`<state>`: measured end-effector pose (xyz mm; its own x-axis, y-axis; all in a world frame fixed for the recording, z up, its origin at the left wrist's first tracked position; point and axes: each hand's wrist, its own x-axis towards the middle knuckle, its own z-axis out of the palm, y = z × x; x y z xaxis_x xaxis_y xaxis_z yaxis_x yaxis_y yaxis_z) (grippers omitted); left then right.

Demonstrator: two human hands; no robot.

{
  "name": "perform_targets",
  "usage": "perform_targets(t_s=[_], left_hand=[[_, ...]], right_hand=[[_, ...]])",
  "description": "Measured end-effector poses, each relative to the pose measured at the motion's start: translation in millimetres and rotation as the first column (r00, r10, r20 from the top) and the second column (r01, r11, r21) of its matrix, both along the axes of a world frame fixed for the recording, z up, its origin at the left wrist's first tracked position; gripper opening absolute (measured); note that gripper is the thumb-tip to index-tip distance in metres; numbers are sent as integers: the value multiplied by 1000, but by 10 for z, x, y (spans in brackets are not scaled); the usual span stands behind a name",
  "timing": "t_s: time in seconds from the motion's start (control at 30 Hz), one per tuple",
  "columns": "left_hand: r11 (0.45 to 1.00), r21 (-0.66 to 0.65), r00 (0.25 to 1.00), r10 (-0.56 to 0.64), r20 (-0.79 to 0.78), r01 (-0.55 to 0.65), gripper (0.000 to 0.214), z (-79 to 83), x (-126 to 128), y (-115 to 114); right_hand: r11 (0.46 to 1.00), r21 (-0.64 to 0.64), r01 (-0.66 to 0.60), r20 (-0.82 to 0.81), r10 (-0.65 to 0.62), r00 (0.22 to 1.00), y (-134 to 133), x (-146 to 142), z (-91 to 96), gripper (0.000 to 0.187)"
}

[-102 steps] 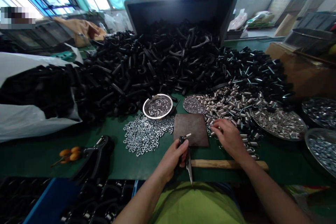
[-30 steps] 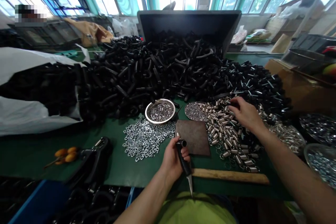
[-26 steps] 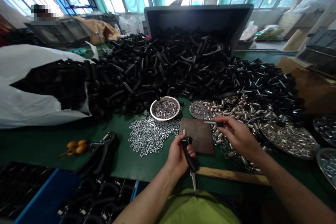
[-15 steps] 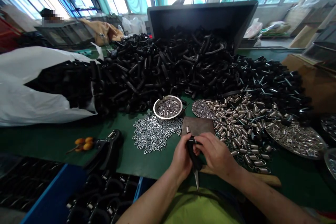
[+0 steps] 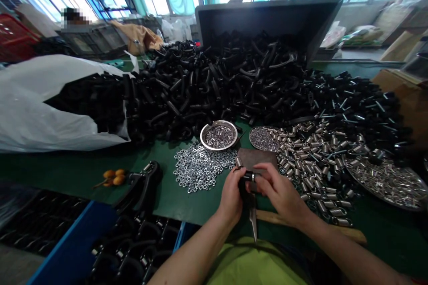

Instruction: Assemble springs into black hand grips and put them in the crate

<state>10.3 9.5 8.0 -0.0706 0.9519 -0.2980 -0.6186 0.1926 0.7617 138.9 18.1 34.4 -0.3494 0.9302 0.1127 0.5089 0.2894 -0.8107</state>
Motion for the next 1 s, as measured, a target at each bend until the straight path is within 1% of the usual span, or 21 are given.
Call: perform_targets(t_s=[0.07, 0.1, 0.13, 0.17, 0.2, 0.27, 0.33, 0.37, 0.4, 0.47, 0.53, 0.57, 0.6, 0.63, 0.67, 0.7, 0.73, 0.77, 0.87, 0.93, 1.0], left_hand=[[999, 24, 999, 22, -31, -21, 19, 17, -22, 7], [999, 43, 997, 19, -74, -16, 18, 29, -34, 10], [998, 64, 990, 6, -141, 3, 17, 40, -44, 10], [996, 85, 973, -4, -229, 24, 16, 52, -51, 8], [994, 105, 943, 7, -332, 30, 17, 61, -54, 3], [991, 136, 840, 82, -536, -10, 20, 72, -46, -16], [983, 168, 698, 169, -695, -71, 30, 73, -26, -39], [980, 184, 626, 189, -757, -74, 39, 69, -19, -49], [980, 194, 557, 191, -808, -56, 48, 64, -17, -54], [982, 185, 441, 155, -884, 24, 60, 47, -42, -45], [983, 142, 354, 93, -931, 115, 60, 19, -104, -9], [981, 120, 313, 66, -947, 155, 58, 1, -144, 18], [976, 100, 269, 46, -962, 193, 56, -20, -184, 47], [970, 82, 219, 31, -975, 227, 56, -43, -221, 77], [965, 64, 160, 24, -987, 256, 57, -69, -249, 106], [957, 44, 92, 18, -996, 287, 57, -95, -266, 130], [947, 23, 19, 17, -1000, 319, 57, -123, -272, 149], [935, 4, -55, 25, -998, 355, 56, -150, -267, 163], [891, -16, -216, 92, -972, 454, 52, -223, -217, 170], [874, -7, -249, 131, -960, 485, 51, -259, -192, 155], [869, 0, -247, 141, -959, 495, 55, -282, -193, 137]], right_hand=[[993, 115, 13, -62, -6, 998, -3, -21, 14, 26], [996, 89, 25, -126, -13, 992, -2, -37, 15, 24], [999, -17, 27, -217, -30, 976, 2, -57, 11, 22], [983, -184, 13, -324, -73, 943, 8, -81, 3, 22], [933, -360, -20, -431, -147, 890, 14, -110, -7, 23], [792, -599, -119, -589, -334, 736, 22, -175, -28, 24], [702, -691, -172, -645, -493, 584, 15, -236, -53, 25], [671, -720, -178, -641, -544, 542, 9, -256, -71, 26], [643, -744, -180, -624, -573, 532, 4, -264, -95, 27], [606, -774, -185, -574, -548, 609, 20, -236, -157, 28], [633, -755, -172, -496, -380, 781, 107, -152, -215, 29], [685, -714, -146, -423, -256, 869, 186, -100, -231, 30], [760, -641, -103, -315, -138, 939, 289, -51, -231, 31], [852, -522, -47, -162, -46, 986, 411, -14, -216, 31], [933, -361, 10, 1, -11, 1000, 549, 1, -186, 31], [982, -181, 51, 151, -23, 988, 695, -12, -148, 31], [998, -19, 58, 273, -51, 961, 841, -59, -108, 30], [996, 75, 43, 334, -66, 940, 982, -138, -75, 27], [986, 163, -42, 413, -30, 910, 1336, -528, -63, 20], [980, 183, -82, 461, -12, 888, 1507, -825, -136, 18], [977, 188, -102, 498, -5, 867, 1630, -1070, -237, 16]])
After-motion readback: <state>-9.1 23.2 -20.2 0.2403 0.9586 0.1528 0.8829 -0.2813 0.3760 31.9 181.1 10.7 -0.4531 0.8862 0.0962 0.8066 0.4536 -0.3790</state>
